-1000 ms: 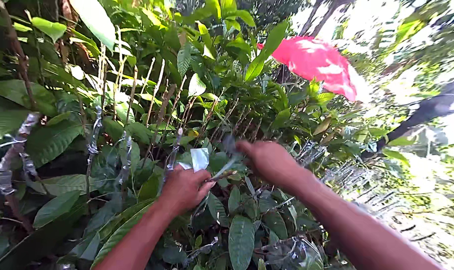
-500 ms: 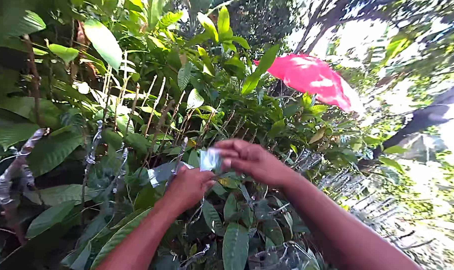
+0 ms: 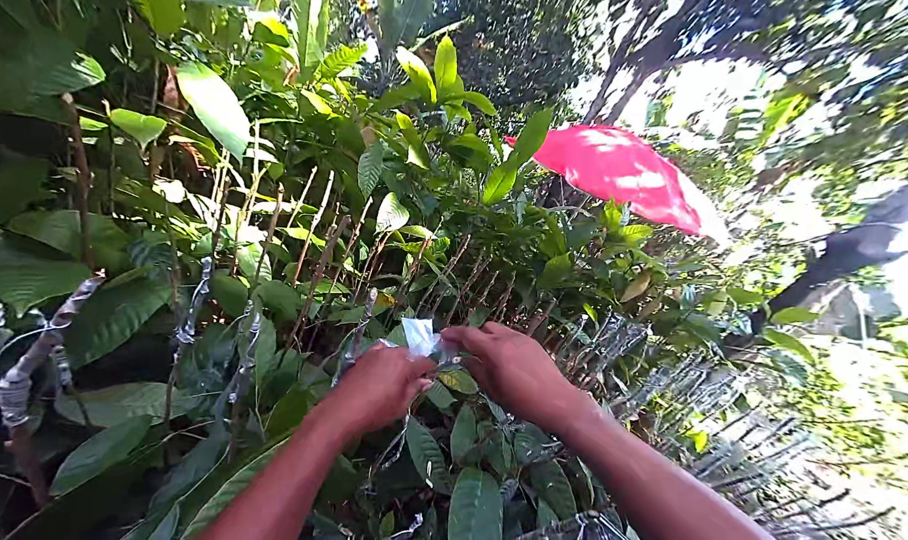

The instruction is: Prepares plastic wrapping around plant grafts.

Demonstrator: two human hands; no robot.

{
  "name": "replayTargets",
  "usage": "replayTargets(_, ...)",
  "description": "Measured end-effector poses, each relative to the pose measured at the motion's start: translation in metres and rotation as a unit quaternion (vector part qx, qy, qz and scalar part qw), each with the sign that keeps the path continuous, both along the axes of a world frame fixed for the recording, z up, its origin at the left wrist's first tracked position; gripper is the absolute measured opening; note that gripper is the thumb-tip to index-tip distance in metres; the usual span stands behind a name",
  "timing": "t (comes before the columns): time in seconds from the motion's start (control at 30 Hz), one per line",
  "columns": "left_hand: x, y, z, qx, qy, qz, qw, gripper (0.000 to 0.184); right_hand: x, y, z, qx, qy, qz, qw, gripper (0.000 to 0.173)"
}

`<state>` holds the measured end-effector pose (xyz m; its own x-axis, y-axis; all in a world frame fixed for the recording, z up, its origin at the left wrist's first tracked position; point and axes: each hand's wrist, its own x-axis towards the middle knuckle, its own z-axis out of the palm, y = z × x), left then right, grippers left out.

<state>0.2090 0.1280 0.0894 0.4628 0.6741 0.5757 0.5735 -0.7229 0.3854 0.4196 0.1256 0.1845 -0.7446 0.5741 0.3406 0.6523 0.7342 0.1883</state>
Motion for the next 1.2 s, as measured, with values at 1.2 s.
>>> replayTargets(1.2, -0.024, 0.001, -0.026, 0.028, -0.311, 0.057, 0.948, 0.021, -0.095, 0.002, 0.037, 0.097, -0.135, 0.042, 0.985, 0.025)
